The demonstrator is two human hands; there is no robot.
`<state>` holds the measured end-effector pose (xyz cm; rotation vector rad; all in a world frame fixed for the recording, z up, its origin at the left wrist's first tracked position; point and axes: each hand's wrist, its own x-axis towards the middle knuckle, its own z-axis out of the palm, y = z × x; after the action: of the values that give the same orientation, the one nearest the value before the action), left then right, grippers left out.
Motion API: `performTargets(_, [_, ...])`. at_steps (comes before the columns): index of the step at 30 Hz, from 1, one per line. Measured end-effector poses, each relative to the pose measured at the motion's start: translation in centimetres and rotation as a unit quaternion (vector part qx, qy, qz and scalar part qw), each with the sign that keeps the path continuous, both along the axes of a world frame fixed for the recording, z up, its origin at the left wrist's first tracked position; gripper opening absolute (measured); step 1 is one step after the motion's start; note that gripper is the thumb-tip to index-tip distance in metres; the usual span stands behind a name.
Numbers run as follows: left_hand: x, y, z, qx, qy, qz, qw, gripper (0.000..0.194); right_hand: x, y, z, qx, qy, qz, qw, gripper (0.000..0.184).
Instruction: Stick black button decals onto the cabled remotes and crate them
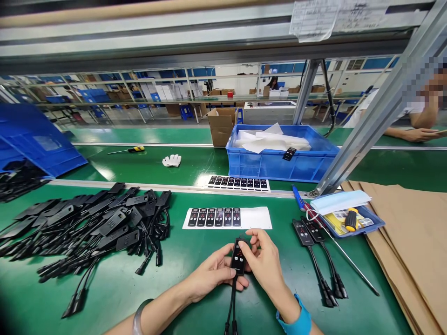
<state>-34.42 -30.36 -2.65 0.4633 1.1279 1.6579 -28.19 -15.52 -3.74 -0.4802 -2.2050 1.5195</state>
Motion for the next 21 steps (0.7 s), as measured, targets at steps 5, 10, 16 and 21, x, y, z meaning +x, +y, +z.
performTargets(5, [-0.5,0.0,0.4,0.011,-0.026,0.036,0.999,0.035,-0.1,-0.6,-0.5,0.029,-0.029,0.088,0.995,0.04])
performTargets(10, [-0.9,0.1,0.4,0.025,-0.02,0.059,0.998,0.033,0.2,-1.2,-0.4,-0.012,-0.038,0.144,0.989,0.067])
performTargets(16, [-0.7,0.2,-0.3,-0.014,0.079,0.07,0.994,0.045,0.0,-1.1,-0.9,0.0,0.012,0.127,0.992,0.044])
performTargets(21, [-0.5,0.4,-0.4,-0.026,0.081,0.082,0.993,0.045,0.1,-1.8,-0.7,0.086,0.019,0.11,0.99,0.044])
